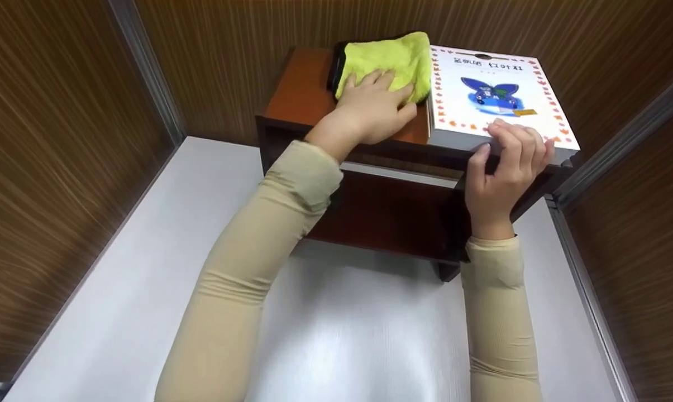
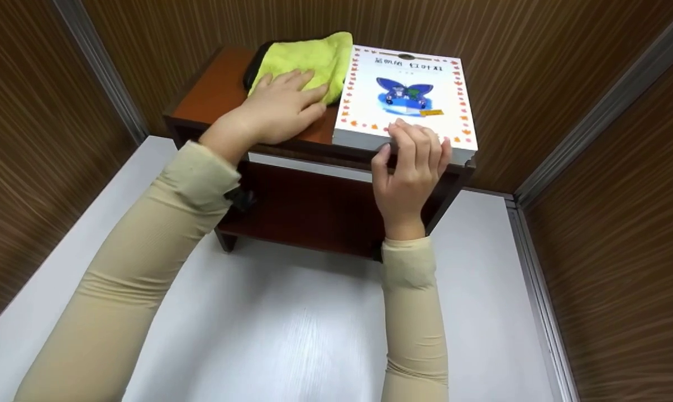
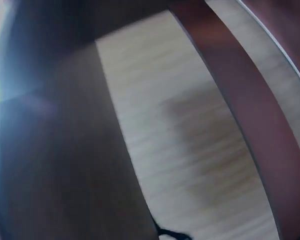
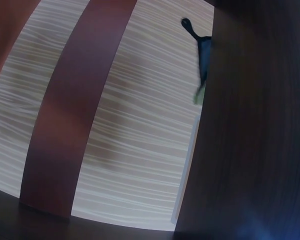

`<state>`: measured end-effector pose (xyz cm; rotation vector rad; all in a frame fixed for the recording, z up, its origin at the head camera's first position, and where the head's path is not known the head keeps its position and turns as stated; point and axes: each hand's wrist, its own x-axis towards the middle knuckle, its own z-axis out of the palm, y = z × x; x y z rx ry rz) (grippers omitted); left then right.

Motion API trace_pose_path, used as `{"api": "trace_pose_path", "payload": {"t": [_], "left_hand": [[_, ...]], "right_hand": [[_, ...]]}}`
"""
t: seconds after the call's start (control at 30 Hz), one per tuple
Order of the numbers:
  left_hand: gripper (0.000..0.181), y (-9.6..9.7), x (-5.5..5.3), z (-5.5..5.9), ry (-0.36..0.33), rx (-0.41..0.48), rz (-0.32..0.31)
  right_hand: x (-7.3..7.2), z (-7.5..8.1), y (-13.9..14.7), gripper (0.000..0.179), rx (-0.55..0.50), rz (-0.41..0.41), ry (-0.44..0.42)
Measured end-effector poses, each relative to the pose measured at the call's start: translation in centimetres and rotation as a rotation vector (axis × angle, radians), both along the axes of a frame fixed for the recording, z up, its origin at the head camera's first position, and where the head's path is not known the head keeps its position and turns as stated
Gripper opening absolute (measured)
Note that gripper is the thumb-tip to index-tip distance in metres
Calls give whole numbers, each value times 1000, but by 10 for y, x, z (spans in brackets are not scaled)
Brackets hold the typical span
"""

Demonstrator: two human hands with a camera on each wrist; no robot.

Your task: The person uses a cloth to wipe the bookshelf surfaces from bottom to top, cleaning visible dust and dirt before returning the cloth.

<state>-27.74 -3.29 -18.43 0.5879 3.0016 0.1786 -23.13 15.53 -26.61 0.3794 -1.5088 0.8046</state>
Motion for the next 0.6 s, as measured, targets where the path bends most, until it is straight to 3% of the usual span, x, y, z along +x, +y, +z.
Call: {"api": "trace_pose_path", "payload": {"t": [0.33, 0.6], "left_hand": [[57, -5, 46, -12, 148, -22, -73], [57, -10, 70, -22, 212, -24, -93]], "right_hand": [[1, 0, 2, 24, -6, -18, -9], [2, -1, 1, 23, 4, -13, -15]]}}
